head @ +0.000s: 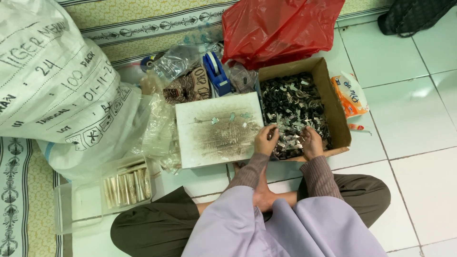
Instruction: Sorting and arranging small metal components from a cardboard box onto a white board while sitting on the floor.
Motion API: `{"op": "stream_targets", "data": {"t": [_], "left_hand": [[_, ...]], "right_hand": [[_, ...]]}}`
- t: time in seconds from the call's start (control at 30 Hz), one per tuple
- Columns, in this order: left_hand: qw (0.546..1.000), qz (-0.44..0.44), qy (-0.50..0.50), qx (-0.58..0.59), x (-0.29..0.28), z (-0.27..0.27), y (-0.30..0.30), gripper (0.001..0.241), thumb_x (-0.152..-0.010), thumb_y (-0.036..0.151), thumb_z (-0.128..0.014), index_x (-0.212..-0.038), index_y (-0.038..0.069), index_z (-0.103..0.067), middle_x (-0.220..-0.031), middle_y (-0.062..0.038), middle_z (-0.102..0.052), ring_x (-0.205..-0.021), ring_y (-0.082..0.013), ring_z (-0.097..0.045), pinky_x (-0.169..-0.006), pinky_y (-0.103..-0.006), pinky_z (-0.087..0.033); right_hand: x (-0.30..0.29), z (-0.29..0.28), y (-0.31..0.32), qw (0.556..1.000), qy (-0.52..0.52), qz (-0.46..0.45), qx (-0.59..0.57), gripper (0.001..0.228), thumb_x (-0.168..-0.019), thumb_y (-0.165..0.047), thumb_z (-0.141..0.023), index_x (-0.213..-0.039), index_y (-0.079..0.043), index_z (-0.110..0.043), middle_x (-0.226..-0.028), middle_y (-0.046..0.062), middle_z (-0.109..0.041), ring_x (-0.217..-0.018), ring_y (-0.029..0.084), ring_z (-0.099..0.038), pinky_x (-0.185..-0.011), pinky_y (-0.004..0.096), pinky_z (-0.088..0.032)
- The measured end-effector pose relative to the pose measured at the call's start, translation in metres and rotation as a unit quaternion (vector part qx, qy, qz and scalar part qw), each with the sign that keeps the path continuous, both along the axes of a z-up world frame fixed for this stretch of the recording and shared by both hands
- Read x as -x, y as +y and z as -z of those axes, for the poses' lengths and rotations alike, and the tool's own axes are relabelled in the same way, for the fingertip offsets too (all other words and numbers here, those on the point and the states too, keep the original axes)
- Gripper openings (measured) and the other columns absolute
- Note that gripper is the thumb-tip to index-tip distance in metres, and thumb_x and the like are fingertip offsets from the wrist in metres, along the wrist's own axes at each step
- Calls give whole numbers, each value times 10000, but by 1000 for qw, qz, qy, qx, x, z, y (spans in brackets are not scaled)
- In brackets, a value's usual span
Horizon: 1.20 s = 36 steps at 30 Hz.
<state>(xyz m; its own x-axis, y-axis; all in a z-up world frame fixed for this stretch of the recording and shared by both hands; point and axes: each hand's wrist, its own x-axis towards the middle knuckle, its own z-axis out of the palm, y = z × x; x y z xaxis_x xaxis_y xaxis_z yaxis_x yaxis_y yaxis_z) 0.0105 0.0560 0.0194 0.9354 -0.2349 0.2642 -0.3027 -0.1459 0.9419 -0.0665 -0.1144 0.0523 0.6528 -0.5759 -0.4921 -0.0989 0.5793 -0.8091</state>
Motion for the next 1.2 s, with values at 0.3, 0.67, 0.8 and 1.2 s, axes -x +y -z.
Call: {"op": "stream_targets", "data": {"t": [0.3,0.67,0.8,1.2], "left_hand": [[964,51,31,-260,-50,-20,126,241,-1031,363,-634,-1085,172,-772,-1012,-72,-725,-966,-269,-725,-888,-387,-555],[971,-23,-16,-239,-46,-40,121,192,-999,263,-668,-1097,107,-724,-1102,-97,-661,-1050,-284,-690,-925,-414,-563],[975,-43,-65,-209,-44,-44,122,126,-969,137,-632,-1035,55,-700,-1031,-112,-631,-983,-300,-688,-865,-410,-580],[957,-3,-58,-283,-49,-24,121,183,-965,257,-666,-1105,142,-694,-1106,-48,-611,-1053,-265,-670,-931,-423,-548]], "right_hand": [[-33,10,52,964,1,-100,247,172,-1041,-191,-670,-1106,-32,-675,-915,61,-624,-803,158,-595,-671,276,-503],[-72,-16,122,684,157,-359,616,184,-1035,-306,-624,-1111,-193,-748,-913,-25,-786,-745,158,-711,-782,331,-378],[-86,1,127,662,165,-370,630,152,-1015,-325,-634,-1101,-263,-743,-904,-63,-793,-788,164,-738,-846,354,-357],[-92,-6,138,636,181,-304,686,124,-975,-346,-721,-1013,-244,-779,-1028,16,-684,-1033,230,-643,-943,415,-378]]}}
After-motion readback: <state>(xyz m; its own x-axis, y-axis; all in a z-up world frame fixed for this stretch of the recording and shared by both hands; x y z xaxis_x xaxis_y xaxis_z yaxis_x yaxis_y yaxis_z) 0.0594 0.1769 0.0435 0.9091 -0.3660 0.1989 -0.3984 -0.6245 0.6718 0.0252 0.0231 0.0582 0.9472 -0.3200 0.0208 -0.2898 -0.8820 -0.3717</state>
